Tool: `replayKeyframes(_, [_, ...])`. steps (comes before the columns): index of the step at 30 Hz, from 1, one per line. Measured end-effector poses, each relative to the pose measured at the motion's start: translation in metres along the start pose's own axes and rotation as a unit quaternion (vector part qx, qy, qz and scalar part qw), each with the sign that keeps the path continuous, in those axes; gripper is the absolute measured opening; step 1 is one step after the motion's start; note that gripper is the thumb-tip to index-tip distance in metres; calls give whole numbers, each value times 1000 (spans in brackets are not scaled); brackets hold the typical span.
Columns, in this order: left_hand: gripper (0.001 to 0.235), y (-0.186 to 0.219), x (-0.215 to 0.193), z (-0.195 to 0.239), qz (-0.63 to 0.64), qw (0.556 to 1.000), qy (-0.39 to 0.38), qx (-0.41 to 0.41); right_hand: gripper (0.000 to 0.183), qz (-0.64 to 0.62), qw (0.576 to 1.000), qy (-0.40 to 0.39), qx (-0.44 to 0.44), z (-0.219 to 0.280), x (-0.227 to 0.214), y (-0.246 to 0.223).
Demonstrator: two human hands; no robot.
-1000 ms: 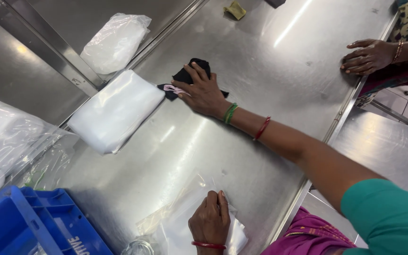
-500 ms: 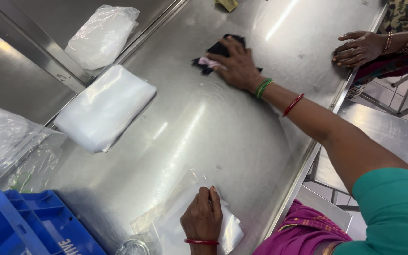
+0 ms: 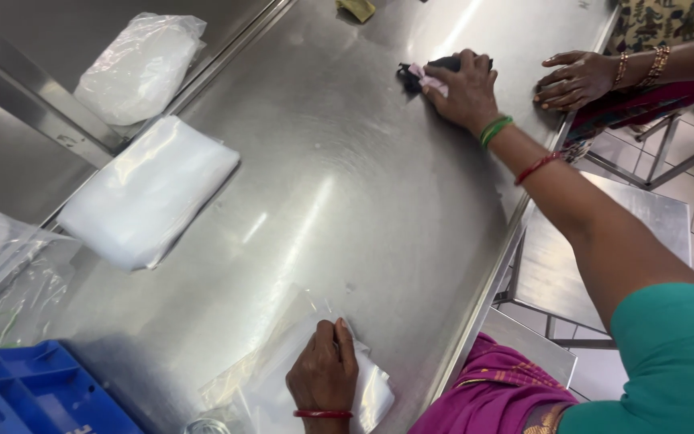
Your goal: The person places cylindrical metal components into plastic bags and then stacks them into a blue plastic crate on a metal table, eventually using a black cloth to wipe down the table surface.
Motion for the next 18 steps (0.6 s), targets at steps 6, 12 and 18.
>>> replayKeyframes(6, [30,-4,3,1,-11,1000,-10,-11,45,7,996,56,-73,68,-23,-51])
replayKeyframes(12, [30,1,3,2,-15,1000,-9,-7,51,-7,990,41,-137,113,-48,-109])
replayKeyframes(18, [30,1,12,3,-23,999,-37,-10,50,-38,982,32,-182,130,-45,-136])
Point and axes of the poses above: each hand's wrist, its own z-axis away from the middle knuckle, its own x-axis out of the palm, y = z × x, the point moved 8 cm from there along -z, towards the middle knuckle, and after that the axes turned 10 degrees about -y, right-handed, at the moved point
